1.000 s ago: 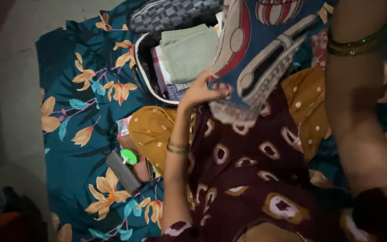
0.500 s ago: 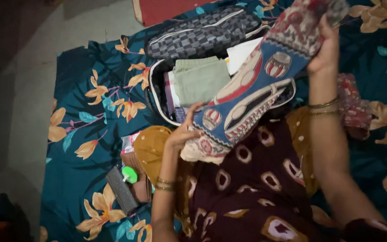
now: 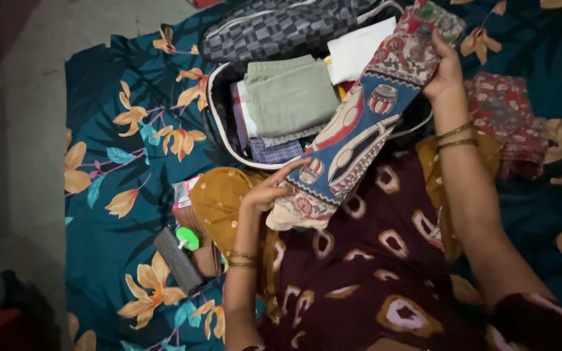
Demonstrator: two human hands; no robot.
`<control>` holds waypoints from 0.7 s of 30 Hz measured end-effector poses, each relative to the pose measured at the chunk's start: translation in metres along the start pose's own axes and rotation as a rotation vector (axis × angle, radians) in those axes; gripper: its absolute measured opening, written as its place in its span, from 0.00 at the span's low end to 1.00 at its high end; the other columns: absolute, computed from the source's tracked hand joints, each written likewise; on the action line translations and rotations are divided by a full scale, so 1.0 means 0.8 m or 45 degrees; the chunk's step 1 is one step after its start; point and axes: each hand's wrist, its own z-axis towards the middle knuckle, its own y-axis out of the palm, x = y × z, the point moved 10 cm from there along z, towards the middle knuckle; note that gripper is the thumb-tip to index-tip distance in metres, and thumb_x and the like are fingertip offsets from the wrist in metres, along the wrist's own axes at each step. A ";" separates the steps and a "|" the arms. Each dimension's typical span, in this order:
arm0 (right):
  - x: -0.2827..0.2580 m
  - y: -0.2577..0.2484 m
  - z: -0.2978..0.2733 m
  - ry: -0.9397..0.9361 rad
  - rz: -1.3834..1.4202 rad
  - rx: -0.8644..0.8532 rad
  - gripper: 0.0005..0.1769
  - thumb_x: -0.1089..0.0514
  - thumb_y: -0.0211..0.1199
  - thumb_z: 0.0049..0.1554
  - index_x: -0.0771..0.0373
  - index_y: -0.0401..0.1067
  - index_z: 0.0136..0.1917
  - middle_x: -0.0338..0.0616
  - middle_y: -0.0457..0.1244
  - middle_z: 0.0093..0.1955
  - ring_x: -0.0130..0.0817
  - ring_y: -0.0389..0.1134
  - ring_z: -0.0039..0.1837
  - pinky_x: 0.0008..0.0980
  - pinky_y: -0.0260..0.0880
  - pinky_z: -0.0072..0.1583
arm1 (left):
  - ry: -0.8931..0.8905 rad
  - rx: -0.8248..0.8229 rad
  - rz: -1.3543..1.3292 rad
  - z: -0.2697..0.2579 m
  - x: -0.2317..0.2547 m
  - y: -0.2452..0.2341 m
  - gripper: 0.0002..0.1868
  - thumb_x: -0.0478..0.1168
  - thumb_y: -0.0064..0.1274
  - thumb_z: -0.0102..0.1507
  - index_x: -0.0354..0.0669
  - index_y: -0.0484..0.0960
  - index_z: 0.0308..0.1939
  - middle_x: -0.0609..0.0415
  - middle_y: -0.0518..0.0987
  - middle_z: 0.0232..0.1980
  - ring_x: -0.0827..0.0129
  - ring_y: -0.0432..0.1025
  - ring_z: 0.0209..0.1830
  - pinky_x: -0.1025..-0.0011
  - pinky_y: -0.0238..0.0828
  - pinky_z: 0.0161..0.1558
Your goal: The person folds various garments and places them into an open suitcase. They handle a yellow cloth, a maroon garment, a white cloth, and a patterned fabric, arranging each neatly inside the suitcase.
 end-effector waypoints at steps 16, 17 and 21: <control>-0.025 0.113 -0.002 -0.072 -0.147 -0.228 0.16 0.54 0.59 0.71 0.61 0.71 0.69 0.46 0.68 0.68 0.42 0.71 0.70 0.44 0.74 0.71 | -0.078 0.304 0.870 0.035 0.012 -0.080 0.22 0.44 0.59 0.68 0.44 0.82 0.65 0.50 0.87 0.55 0.67 0.81 0.51 0.69 0.80 0.55; -0.026 0.122 -0.008 -0.072 -0.174 -0.257 0.16 0.54 0.58 0.71 0.61 0.71 0.69 0.46 0.68 0.68 0.41 0.71 0.70 0.44 0.74 0.71 | -0.077 0.448 0.954 0.039 0.024 -0.094 0.22 0.46 0.62 0.67 0.43 0.82 0.64 0.48 0.88 0.53 0.65 0.82 0.51 0.66 0.81 0.56; -0.034 0.154 -0.023 -0.106 -0.254 -0.345 0.15 0.57 0.59 0.71 0.63 0.70 0.69 0.45 0.67 0.67 0.38 0.70 0.69 0.40 0.72 0.70 | 0.677 0.512 0.888 0.108 0.110 -0.053 0.60 0.43 0.74 0.51 0.37 0.52 0.79 0.31 0.66 0.72 0.47 0.65 0.68 0.61 0.63 0.67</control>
